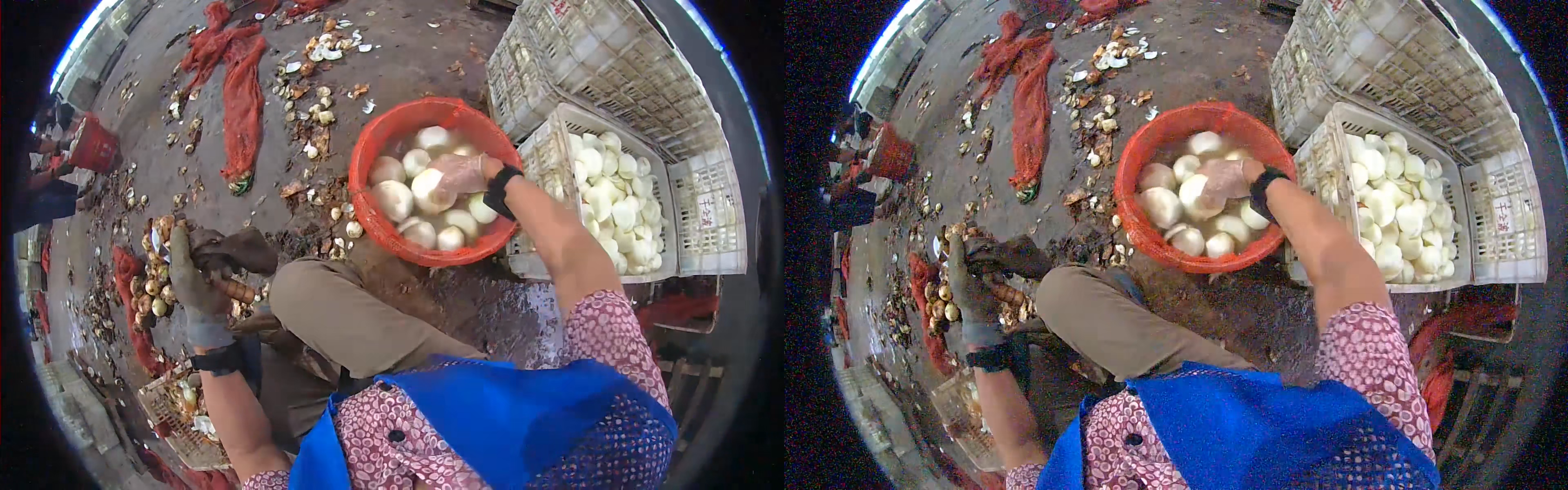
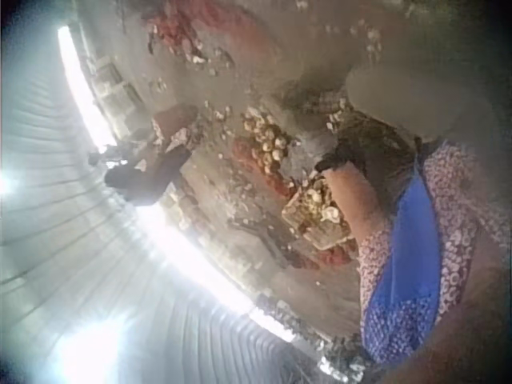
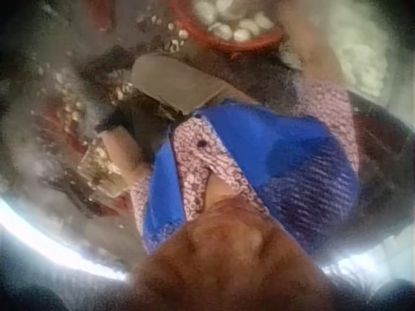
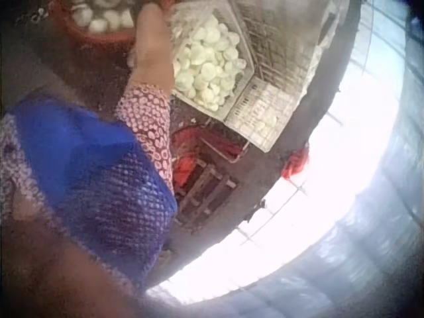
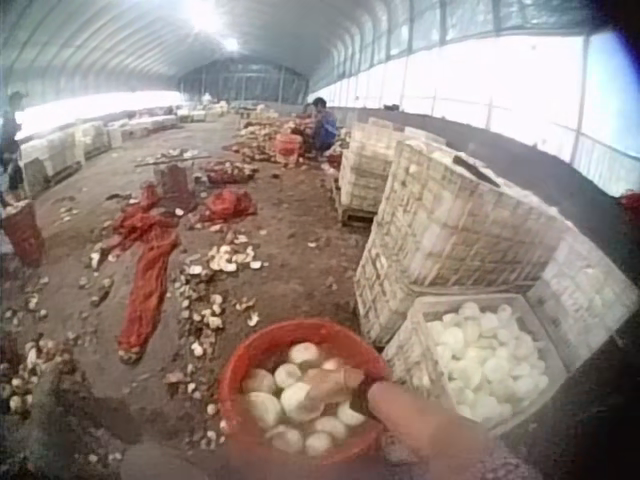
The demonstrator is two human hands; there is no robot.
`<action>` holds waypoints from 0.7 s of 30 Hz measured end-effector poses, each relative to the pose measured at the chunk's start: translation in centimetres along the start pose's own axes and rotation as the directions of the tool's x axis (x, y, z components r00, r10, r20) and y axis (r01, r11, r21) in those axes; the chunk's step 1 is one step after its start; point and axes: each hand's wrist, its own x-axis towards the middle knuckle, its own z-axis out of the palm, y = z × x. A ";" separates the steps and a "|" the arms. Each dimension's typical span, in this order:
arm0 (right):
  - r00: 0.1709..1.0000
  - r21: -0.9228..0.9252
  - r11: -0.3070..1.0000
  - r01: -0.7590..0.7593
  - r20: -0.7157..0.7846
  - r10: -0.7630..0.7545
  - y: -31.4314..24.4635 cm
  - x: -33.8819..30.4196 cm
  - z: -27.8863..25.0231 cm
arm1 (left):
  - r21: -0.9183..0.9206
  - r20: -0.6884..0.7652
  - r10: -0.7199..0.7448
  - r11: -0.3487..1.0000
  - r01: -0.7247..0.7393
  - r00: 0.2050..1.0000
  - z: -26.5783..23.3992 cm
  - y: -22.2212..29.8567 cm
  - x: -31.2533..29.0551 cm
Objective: The person peels onions using a small tool, washes the peeled onions in a bucket of water, and then places the clean onions into a plastic crate.
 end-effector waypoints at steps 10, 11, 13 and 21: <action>0.914 0.860 0.355 0.366 -0.403 0.035 -1.9 -5.0 0.2 | 0.057 0.036 -0.037 0.998 0.035 0.999 0.3 0.2 0.1; 0.899 0.857 0.321 0.404 -0.436 0.032 -2.8 -5.8 -0.1 | 0.159 -0.030 0.087 0.984 -0.082 0.996 -1.8 -1.4 1.8; 0.837 0.773 0.468 0.428 -0.535 0.118 -3.1 -6.3 0.6 | 0.310 0.041 0.225 0.924 -0.226 0.974 -1.2 -1.8 2.4; 0.398 0.695 0.637 0.332 -0.716 0.574 0.3 -12.2 3.2 | 0.110 0.161 -0.012 0.994 -0.006 0.987 -1.7 -3.6 3.1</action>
